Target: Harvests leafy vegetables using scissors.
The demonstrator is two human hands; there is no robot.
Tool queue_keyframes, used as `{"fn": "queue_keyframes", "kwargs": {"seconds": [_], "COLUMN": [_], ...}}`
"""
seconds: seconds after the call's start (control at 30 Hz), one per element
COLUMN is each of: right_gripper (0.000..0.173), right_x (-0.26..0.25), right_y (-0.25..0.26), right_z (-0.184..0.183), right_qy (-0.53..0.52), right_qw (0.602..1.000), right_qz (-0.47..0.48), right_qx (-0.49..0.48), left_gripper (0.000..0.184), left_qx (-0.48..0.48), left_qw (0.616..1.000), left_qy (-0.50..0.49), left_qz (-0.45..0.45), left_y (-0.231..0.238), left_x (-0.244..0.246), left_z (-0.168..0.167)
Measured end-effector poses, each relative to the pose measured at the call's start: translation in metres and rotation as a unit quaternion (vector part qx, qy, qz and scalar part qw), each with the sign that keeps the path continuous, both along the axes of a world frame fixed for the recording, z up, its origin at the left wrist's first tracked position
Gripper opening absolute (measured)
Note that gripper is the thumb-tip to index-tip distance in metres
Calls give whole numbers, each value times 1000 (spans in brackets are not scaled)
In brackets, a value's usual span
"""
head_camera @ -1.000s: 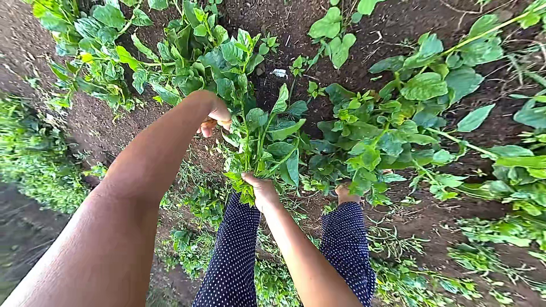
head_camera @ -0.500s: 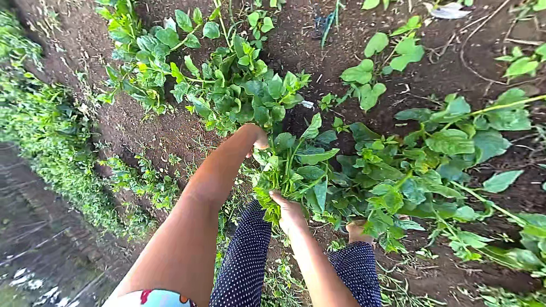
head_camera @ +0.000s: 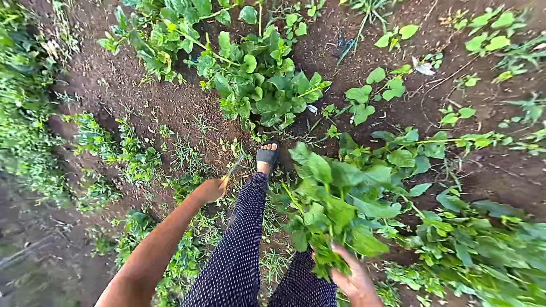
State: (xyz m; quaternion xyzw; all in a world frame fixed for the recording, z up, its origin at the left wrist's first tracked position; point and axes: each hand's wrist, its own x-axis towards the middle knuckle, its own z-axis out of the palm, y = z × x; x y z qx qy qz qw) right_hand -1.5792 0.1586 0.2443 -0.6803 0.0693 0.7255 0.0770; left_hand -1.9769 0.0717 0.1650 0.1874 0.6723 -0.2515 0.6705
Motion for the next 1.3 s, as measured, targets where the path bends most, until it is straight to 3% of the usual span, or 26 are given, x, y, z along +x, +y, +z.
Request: {"fn": "queue_keyframes", "kwargs": {"seconds": [0.17,0.27,0.43,0.73,0.9,1.03,1.2,1.3], "right_gripper": [18,21,43,46,46,49,50,43], "right_x": [6,-10,-27,-37,-47,-57,-100,-145], "right_y": [-4,-10,-25,-50,-57,-67,-75,-72], "right_z": [82,119,152,192,212,220,229,227], "right_qy": [39,90,168,276,271,313,375,402], "right_qw": [997,988,961,916,912,891,872,860], "right_qz": [-58,-108,-201,-256,-230,-269,-275,-265], "right_qx": [25,56,90,138,205,190,155,166], "left_gripper": [45,45,40,40,39,42,41,42], "left_qx": [-118,-150,-140,-98,-57,-11,38,40], "left_qw": [990,989,974,973,984,990,977,979], "left_qy": [-39,-15,15,17,38,65,83,81], "left_qz": [-67,13,179,210,162,124,192,183], "left_y": [-72,-89,-132,-188,-217,-214,-228,-239], "left_x": [-34,-50,-66,-54,-67,-99,-154,-202], "left_z": [76,113,154,211,236,247,248,241]}}
